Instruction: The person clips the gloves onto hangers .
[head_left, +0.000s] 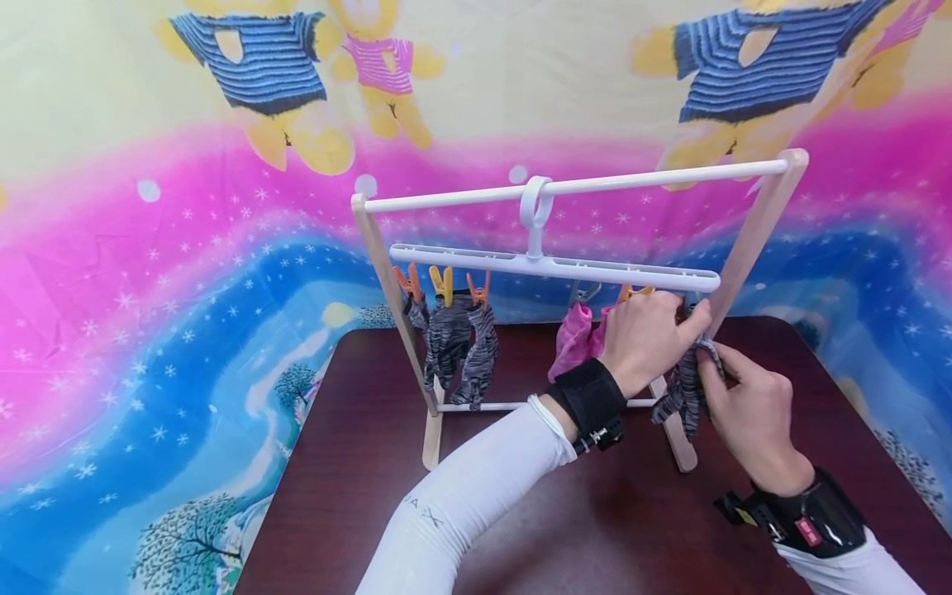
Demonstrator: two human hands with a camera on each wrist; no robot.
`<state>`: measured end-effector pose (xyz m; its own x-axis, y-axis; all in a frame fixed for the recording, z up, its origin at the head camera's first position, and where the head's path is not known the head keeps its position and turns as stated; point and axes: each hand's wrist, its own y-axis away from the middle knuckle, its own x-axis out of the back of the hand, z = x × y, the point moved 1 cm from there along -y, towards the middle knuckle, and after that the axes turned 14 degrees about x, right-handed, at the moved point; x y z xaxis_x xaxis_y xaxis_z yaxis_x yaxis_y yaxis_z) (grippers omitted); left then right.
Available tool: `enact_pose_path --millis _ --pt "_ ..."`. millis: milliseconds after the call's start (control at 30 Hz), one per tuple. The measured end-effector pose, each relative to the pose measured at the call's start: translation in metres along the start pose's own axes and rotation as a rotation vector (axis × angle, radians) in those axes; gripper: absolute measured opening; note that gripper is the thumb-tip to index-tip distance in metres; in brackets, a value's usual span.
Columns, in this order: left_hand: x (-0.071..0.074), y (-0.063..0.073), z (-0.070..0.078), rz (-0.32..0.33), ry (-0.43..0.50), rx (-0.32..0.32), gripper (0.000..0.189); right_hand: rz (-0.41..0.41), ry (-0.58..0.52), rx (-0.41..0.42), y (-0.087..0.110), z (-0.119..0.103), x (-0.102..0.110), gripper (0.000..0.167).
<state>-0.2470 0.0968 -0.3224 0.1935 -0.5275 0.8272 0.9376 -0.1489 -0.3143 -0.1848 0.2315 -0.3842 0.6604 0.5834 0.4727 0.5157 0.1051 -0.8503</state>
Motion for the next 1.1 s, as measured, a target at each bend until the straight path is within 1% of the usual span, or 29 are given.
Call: enact_pose_path --millis 367,500,833,1100 --pt "-0.0013 0.0003 0.0008 -0.024 0.018 -0.002 0.051 -0.005 0.012 -0.001 0.0005 0.0014 0.0001 0.014" --pt "-0.0027 0.0018 0.0003 -0.004 0.019 -0.009 0.051 -0.014 0.026 0.008 0.0017 0.0014 0.0004 0.016" --pt "-0.0036 0.0041 0.0018 0.024 0.027 0.020 0.053 -0.015 0.024 0.001 0.0024 0.0043 0.0004 0.016" --pt "-0.0035 0.0054 0.0014 -0.012 0.069 0.028 0.050 -0.020 0.019 -0.001 0.0000 0.0033 0.0025 0.013"
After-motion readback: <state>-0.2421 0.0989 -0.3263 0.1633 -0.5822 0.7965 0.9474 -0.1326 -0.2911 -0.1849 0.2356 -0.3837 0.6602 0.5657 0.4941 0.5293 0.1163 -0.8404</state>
